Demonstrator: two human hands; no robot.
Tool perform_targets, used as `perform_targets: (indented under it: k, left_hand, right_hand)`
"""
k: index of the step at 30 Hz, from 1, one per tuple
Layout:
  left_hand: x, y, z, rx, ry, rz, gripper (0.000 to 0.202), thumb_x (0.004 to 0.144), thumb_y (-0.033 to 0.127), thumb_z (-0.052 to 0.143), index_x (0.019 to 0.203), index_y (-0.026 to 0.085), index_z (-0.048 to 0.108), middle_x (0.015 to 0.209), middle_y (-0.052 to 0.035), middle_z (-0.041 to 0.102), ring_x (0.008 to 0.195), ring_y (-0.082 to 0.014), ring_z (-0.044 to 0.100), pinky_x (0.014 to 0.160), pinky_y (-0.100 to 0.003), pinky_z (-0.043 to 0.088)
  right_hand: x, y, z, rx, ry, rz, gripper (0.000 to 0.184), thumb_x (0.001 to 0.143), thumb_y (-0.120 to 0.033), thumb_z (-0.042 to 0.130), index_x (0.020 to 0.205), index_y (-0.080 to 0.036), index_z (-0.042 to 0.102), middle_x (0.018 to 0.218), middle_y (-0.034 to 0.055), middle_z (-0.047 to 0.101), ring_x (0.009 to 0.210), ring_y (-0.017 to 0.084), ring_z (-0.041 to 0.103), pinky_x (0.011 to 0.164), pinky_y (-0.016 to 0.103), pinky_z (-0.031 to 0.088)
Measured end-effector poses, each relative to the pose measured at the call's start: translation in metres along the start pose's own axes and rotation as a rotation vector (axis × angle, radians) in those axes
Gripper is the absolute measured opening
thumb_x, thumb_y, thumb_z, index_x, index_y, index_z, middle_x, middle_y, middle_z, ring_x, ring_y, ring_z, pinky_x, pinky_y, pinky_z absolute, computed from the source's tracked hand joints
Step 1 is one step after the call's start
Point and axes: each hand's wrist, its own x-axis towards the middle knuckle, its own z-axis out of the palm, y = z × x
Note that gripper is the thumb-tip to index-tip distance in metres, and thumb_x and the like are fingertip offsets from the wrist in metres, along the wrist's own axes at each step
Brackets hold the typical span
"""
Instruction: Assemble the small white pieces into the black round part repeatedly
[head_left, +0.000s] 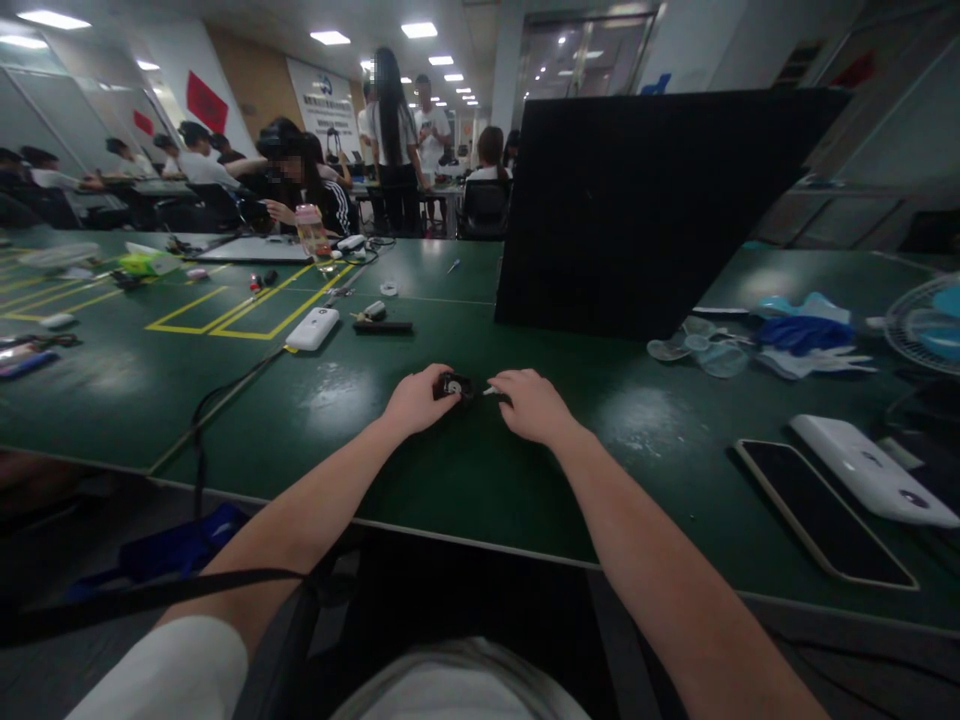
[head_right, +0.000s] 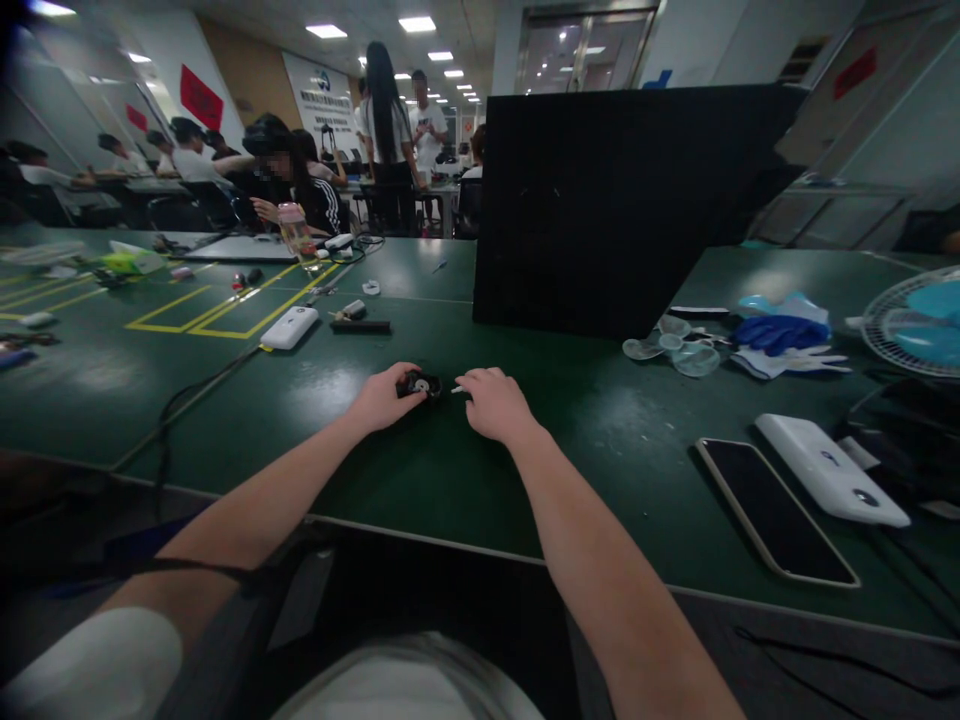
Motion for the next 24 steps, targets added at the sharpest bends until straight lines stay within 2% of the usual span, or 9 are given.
perform_targets:
  k: [2,5,8,12,16,20,24]
  left_hand:
    - [0.000,-0.001,0.000,-0.004,-0.001,0.010,0.047,0.084,0.041,0.069,0.128,0.026,0.060,0.107,-0.0068,0.074,0.097,-0.0261,0.070,0.083,-0.038,0.055]
    - [0.000,-0.002,0.001,-0.027,-0.029,0.043,0.049,0.084,0.042,0.070,0.129,0.027,0.060,0.110,-0.0074,0.073,0.099,-0.0272,0.070,0.084,-0.040,0.055]
    - [0.000,-0.001,0.003,-0.061,-0.072,0.088,0.050,0.083,0.040,0.071,0.130,0.028,0.059,0.113,-0.0061,0.073,0.104,-0.0262,0.069,0.089,-0.039,0.055]
    - [-0.002,0.000,0.004,-0.083,-0.088,0.133,0.050,0.084,0.037,0.070,0.131,0.028,0.058,0.116,-0.0047,0.072,0.105,-0.0250,0.069,0.092,-0.039,0.055]
    - [-0.002,-0.001,0.004,-0.061,-0.078,0.137,0.049,0.084,0.038,0.069,0.130,0.027,0.058,0.115,-0.0049,0.072,0.103,-0.0255,0.069,0.090,-0.040,0.055]
    - [-0.002,-0.001,0.002,-0.072,-0.093,0.129,0.048,0.083,0.039,0.071,0.128,0.027,0.059,0.114,-0.0049,0.072,0.103,-0.0254,0.069,0.089,-0.040,0.055]
    - [-0.001,0.000,0.000,-0.088,-0.110,0.115,0.046,0.084,0.038,0.069,0.127,0.027,0.059,0.115,-0.0053,0.072,0.101,-0.0248,0.069,0.087,-0.039,0.056]
  right_hand:
    - [0.003,0.001,0.008,-0.059,-0.045,0.048,0.030,0.091,-0.024,0.058,0.117,-0.022,0.073,0.123,0.0131,0.066,0.113,0.034,0.059,0.094,0.057,0.051]
    - [0.004,0.007,0.009,-0.072,-0.012,0.117,0.019,0.090,-0.027,0.063,0.102,-0.021,0.076,0.111,0.0140,0.066,0.102,0.032,0.061,0.085,0.053,0.054]
    - [0.002,0.012,0.005,-0.004,0.058,0.157,0.015,0.087,-0.028,0.067,0.098,-0.021,0.075,0.111,0.0134,0.064,0.101,0.031,0.061,0.085,0.050,0.055]
    - [0.000,0.000,0.002,0.243,0.158,0.224,0.019,0.093,-0.031,0.059,0.104,-0.020,0.070,0.105,0.0096,0.067,0.087,0.023,0.063,0.075,0.040,0.055]
    - [-0.003,-0.021,0.001,0.447,0.253,0.125,0.021,0.096,-0.034,0.054,0.106,-0.020,0.065,0.098,0.0050,0.068,0.081,0.018,0.062,0.072,0.034,0.053]
    - [-0.008,-0.034,0.001,0.401,0.188,0.089,0.018,0.095,-0.034,0.054,0.101,-0.020,0.065,0.093,0.0043,0.068,0.075,0.017,0.061,0.066,0.033,0.050]
    - [-0.008,-0.036,0.003,0.331,0.141,0.074,0.016,0.094,-0.032,0.055,0.095,-0.021,0.065,0.091,0.0044,0.067,0.075,0.018,0.060,0.065,0.033,0.049]
